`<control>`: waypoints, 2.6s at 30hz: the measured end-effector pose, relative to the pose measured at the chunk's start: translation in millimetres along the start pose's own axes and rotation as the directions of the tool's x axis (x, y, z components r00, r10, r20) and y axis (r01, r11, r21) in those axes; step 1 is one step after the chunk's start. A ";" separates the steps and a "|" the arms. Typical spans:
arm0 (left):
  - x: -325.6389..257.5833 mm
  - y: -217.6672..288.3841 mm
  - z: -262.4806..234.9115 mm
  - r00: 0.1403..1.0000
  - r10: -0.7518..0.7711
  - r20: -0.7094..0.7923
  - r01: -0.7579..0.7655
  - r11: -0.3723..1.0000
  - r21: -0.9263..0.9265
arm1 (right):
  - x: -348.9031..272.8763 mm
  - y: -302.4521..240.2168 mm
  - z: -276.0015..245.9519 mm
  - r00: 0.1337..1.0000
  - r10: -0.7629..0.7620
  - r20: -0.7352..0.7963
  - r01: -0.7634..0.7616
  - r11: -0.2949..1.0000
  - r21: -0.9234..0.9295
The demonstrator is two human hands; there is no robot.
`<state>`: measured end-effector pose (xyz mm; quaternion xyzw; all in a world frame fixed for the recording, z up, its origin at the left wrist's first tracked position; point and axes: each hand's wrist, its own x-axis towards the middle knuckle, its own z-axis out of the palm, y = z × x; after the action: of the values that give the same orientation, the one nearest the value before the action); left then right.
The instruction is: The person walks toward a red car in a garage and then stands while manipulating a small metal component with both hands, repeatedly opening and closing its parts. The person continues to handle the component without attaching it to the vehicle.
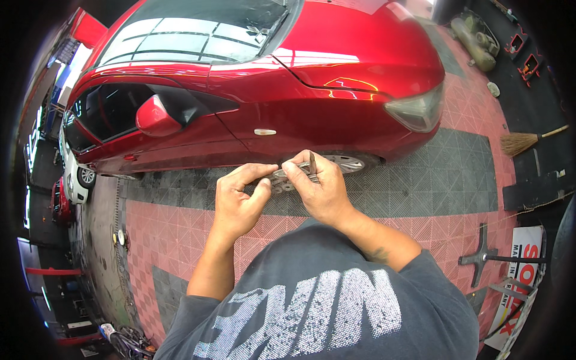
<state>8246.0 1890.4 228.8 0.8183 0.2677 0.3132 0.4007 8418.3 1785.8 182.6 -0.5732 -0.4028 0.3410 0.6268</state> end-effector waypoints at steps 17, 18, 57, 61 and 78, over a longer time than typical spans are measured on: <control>-2.6 -8.0 25.7 0.967 0.171 -0.192 -0.129 0.968 0.214 | -8.5 -7.6 11.4 0.893 -0.446 -0.052 0.417 0.867 -0.274; -3.6 -10.1 26.9 0.965 0.179 -0.194 -0.133 0.965 0.228 | -8.7 -7.0 11.1 0.897 -0.438 -0.054 0.409 0.870 -0.275; -7.1 -11.8 15.1 0.993 0.075 -0.094 -0.077 0.997 -0.020 | -2.6 -4.3 0.8 0.981 -0.183 -0.068 0.169 0.971 -0.170; -5.4 -8.6 14.4 0.980 0.159 -0.119 -0.136 0.974 0.180 | -5.1 -9.5 5.9 0.963 -0.263 -0.060 0.240 0.938 -0.251; -1.6 -12.5 37.9 0.840 0.490 -0.234 -0.317 0.793 0.520 | -10.1 -12.5 18.4 0.920 -0.359 -0.154 0.317 0.917 -0.243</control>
<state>8270.1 1877.5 199.7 0.8568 0.2183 0.4631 0.0613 8397.0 1783.6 194.3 -0.5890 -0.4669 0.1239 0.6479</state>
